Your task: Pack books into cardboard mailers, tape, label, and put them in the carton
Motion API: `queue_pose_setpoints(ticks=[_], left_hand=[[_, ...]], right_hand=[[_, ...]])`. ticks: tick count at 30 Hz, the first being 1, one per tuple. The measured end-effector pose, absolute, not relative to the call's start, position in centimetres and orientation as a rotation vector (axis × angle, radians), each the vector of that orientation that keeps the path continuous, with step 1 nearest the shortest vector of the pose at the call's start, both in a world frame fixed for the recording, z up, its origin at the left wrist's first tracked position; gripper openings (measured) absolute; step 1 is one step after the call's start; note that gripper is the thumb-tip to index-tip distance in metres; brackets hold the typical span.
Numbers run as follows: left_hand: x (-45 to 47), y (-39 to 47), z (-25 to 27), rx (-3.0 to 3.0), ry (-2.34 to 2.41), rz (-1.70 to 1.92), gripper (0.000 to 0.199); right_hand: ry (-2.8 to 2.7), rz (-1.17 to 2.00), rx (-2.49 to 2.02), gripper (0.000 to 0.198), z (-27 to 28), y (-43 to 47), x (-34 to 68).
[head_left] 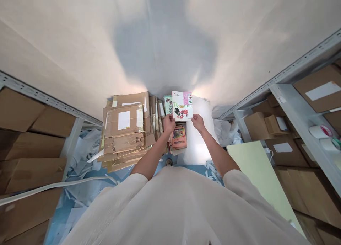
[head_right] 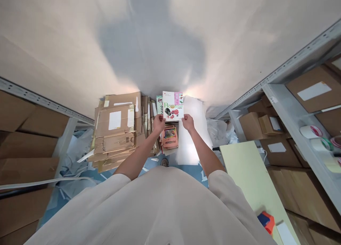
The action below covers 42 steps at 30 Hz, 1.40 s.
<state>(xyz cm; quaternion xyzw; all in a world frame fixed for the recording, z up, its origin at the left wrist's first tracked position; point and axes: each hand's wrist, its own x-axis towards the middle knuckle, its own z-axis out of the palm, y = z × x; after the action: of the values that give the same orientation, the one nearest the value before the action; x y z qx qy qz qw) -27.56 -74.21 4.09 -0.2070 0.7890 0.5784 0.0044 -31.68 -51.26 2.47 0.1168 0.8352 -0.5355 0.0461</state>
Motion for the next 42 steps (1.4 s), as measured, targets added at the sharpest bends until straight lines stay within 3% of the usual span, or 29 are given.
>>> queue_pose_setpoints(ticks=[12, 25, 33, 38, 42], left_hand=[[-24.9, -56.7, 4.0, -0.065, 2.42, 1.62, 0.018], [-10.0, -31.2, 1.6, 0.376, 2.197, 1.31, 0.021], [-3.6, -22.0, -0.8, 0.572, 2.091, 1.012, 0.022], [-3.5, -18.1, -2.5, 0.657, 2.031, 0.859, 0.022], [-4.8, -15.3, -3.7, 0.724, 1.985, 0.761, 0.019]], right_hand=[[2.636, -1.647, 0.941, 0.02, 3.7, -33.7, -18.4], [2.437, -1.671, 1.609, 0.019, 1.1, -13.7, 7.8], [2.263, -1.617, 1.935, 0.019, -1.7, -9.0, 18.0], [2.152, -1.552, 2.07, 0.013, -3.2, -7.7, 19.6], [2.075, -1.435, 2.135, 0.019, -3.4, -6.2, 18.6]])
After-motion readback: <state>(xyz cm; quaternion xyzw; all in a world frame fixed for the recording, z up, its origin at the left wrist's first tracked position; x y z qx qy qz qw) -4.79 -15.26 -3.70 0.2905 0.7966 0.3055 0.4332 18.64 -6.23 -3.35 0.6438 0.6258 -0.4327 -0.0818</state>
